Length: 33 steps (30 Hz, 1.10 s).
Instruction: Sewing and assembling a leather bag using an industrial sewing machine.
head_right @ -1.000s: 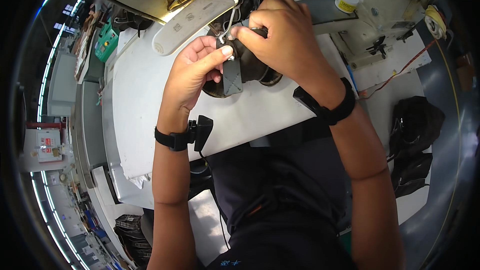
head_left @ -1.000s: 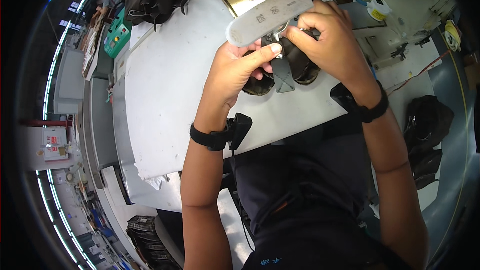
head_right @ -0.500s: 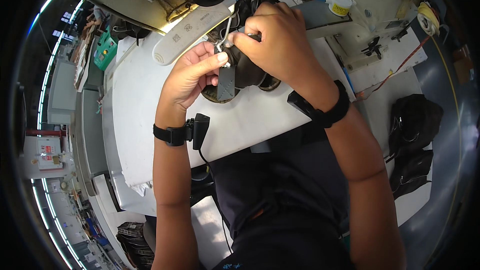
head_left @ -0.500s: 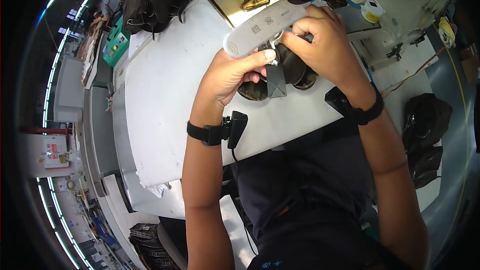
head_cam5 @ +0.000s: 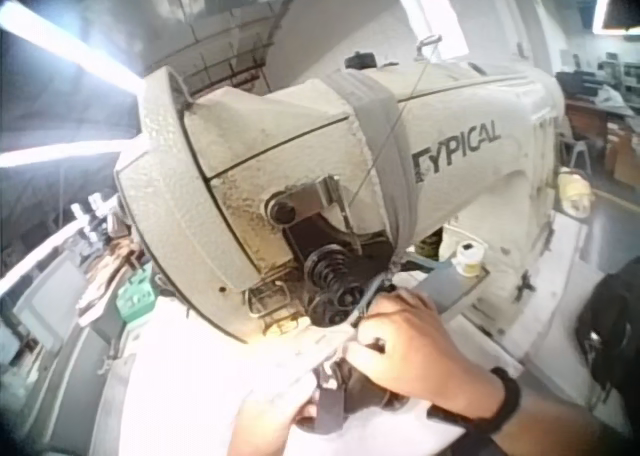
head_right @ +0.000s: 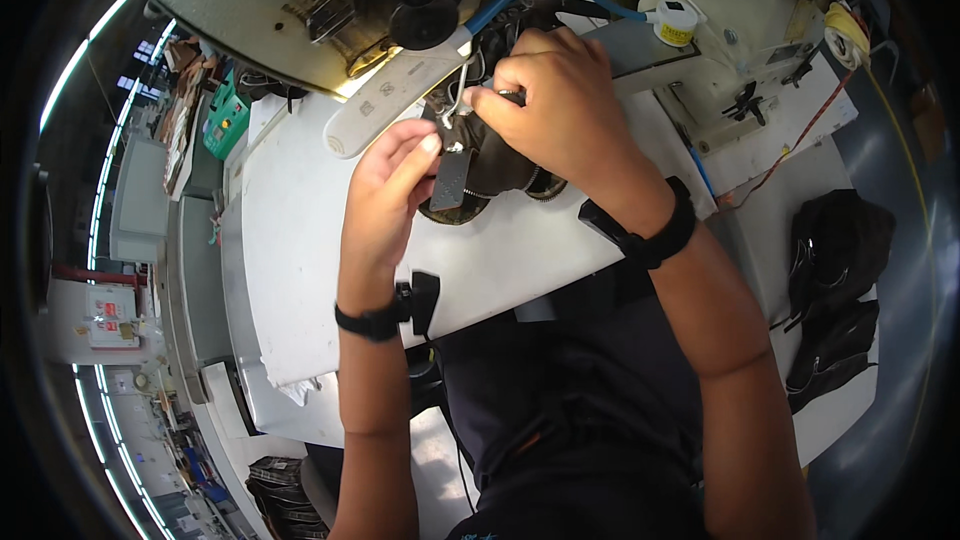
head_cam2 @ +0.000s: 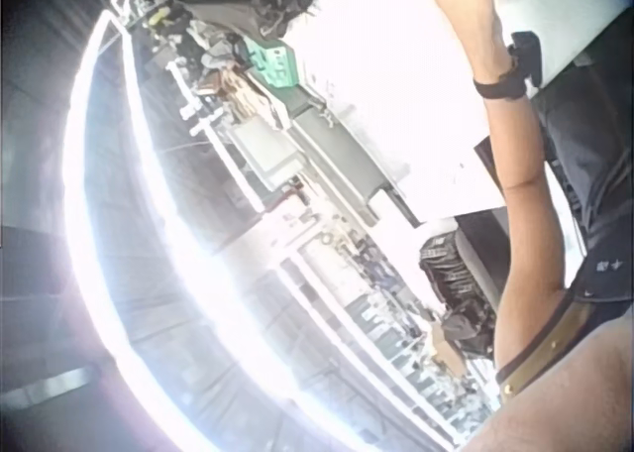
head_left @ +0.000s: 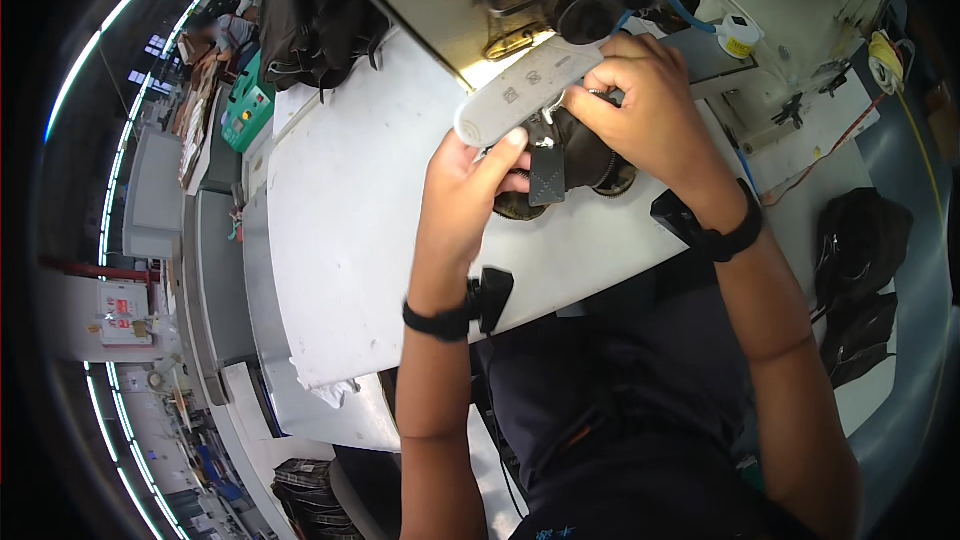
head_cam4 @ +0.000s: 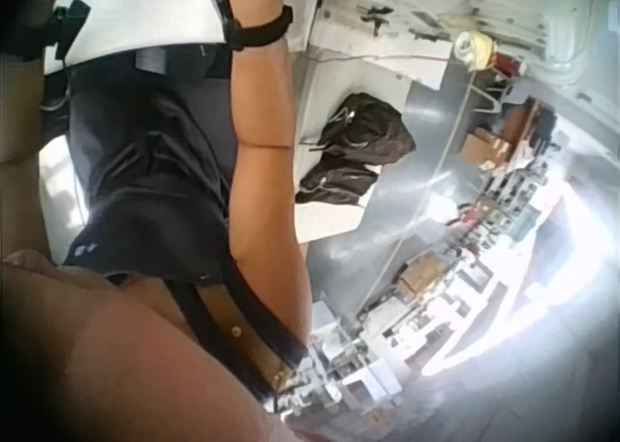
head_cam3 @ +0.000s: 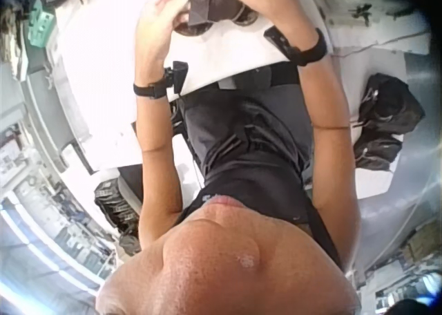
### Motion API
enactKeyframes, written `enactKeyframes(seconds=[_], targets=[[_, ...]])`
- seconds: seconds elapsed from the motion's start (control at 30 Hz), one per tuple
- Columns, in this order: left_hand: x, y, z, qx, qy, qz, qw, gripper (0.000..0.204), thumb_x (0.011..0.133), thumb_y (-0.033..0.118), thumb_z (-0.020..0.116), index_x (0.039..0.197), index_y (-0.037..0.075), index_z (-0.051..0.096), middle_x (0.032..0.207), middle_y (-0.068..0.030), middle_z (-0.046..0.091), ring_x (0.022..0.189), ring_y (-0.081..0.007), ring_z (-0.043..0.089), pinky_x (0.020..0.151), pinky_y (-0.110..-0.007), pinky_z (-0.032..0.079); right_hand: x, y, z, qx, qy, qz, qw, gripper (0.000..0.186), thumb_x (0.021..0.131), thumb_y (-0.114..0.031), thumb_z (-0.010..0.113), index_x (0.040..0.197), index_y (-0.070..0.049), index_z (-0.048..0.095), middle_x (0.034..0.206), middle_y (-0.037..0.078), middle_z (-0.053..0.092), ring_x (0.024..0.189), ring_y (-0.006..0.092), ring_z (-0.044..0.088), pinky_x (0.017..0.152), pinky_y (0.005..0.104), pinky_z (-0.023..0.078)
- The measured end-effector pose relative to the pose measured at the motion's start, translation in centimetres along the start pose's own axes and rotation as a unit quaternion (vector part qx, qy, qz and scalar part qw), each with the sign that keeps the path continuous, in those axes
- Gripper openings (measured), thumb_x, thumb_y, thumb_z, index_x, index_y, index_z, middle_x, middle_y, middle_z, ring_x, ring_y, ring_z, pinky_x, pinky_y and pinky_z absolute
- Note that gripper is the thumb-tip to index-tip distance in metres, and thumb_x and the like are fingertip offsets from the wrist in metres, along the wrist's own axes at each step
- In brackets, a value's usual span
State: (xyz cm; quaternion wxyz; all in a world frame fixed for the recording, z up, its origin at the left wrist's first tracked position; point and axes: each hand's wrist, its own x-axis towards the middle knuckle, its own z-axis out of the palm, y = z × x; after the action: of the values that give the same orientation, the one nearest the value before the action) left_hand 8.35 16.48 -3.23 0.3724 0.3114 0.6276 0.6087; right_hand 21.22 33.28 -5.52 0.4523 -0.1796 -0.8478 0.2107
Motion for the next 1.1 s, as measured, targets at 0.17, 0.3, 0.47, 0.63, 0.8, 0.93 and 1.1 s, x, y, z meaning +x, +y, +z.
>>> enactKeyframes(seconds=[0.17, 0.3, 0.47, 0.63, 0.8, 0.93, 1.1], targets=[[-5.4, -1.2, 5.4, 0.005, 0.095, 0.109, 0.989, 0.040, 0.101, 0.012, 0.067, 0.133, -0.003, 0.048, 0.106, -0.0095, 0.061, 0.080, -0.0134, 0.067, 0.065, -0.025, 0.056, -0.3, -0.3, -0.2, -0.017, -0.001, 0.002, 1.000, 0.030, 0.083, -0.029, 0.078, 0.067, -0.008, 0.066, 0.083, 0.006, 0.063, 0.092, 0.0293, 0.059, 0.089, 0.0442, 0.041], [-2.6, -2.7, 4.8, -0.054, 0.105, 0.114, 0.986, 0.048, 0.097, 0.014, 0.075, 0.132, -0.001, 0.045, 0.108, -0.0096, 0.065, 0.087, -0.0137, 0.068, 0.068, -0.026, 0.059, -2.7, -2.6, -0.6, -0.010, 0.078, -0.015, 0.997, 0.018, 0.086, -0.024, 0.077, 0.078, -0.009, 0.071, 0.089, 0.003, 0.067, 0.097, 0.0263, 0.058, 0.091, 0.0436, 0.039], [0.2, -2.2, 1.1, 0.012, 0.035, 0.159, 0.987, 0.034, 0.101, 0.012, 0.069, 0.128, -0.004, 0.056, 0.110, -0.0080, 0.068, 0.093, -0.0128, 0.067, 0.075, -0.027, 0.057, -6.5, -4.3, 0.5, 0.045, 0.073, 0.006, 0.996, 0.014, 0.089, -0.017, 0.077, 0.091, -0.007, 0.068, 0.089, 0.004, 0.067, 0.091, 0.0254, 0.059, 0.082, 0.0392, 0.045], [-0.2, -1.4, 0.8, -0.007, 0.063, 0.130, 0.989, 0.034, 0.100, 0.015, 0.070, 0.127, -0.003, 0.059, 0.109, -0.0082, 0.069, 0.089, -0.0123, 0.066, 0.075, -0.026, 0.055, -6.8, -3.3, 1.7, 0.105, 0.101, 0.032, 0.989, 0.011, 0.090, -0.009, 0.076, 0.096, -0.002, 0.071, 0.090, 0.007, 0.071, 0.085, 0.0257, 0.060, 0.076, 0.0374, 0.050], [0.6, -3.2, 2.0, -0.089, 0.099, 0.129, 0.983, 0.031, 0.103, 0.018, 0.069, 0.126, 0.001, 0.058, 0.100, -0.0073, 0.070, 0.081, -0.0122, 0.065, 0.081, -0.027, 0.055, -5.9, -2.9, 2.0, 0.082, 0.110, 0.018, 0.990, 0.010, 0.089, -0.016, 0.076, 0.087, -0.007, 0.070, 0.082, 0.002, 0.068, 0.081, 0.0234, 0.058, 0.076, 0.0376, 0.045], [0.6, -3.4, 2.0, -0.127, 0.097, 0.113, 0.981, 0.028, 0.102, 0.017, 0.069, 0.123, 0.001, 0.060, 0.101, -0.0063, 0.069, 0.082, -0.0122, 0.064, 0.083, -0.027, 0.053, -5.9, -2.9, 1.9, 0.045, 0.090, 0.022, 0.995, 0.010, 0.089, -0.017, 0.076, 0.085, -0.009, 0.071, 0.081, -0.001, 0.069, 0.083, 0.0210, 0.058, 0.080, 0.0364, 0.040], [0.4, -4.0, 3.3, -0.166, 0.124, 0.129, 0.970, 0.026, 0.102, 0.016, 0.069, 0.122, 0.002, 0.061, 0.100, -0.0041, 0.069, 0.086, -0.0111, 0.063, 0.086, -0.028, 0.050, -6.1, -3.2, 2.1, 0.004, 0.104, 0.023, 0.994, 0.011, 0.088, -0.020, 0.078, 0.087, -0.012, 0.071, 0.080, -0.004, 0.068, 0.084, 0.0187, 0.057, 0.081, 0.0361, 0.038]])
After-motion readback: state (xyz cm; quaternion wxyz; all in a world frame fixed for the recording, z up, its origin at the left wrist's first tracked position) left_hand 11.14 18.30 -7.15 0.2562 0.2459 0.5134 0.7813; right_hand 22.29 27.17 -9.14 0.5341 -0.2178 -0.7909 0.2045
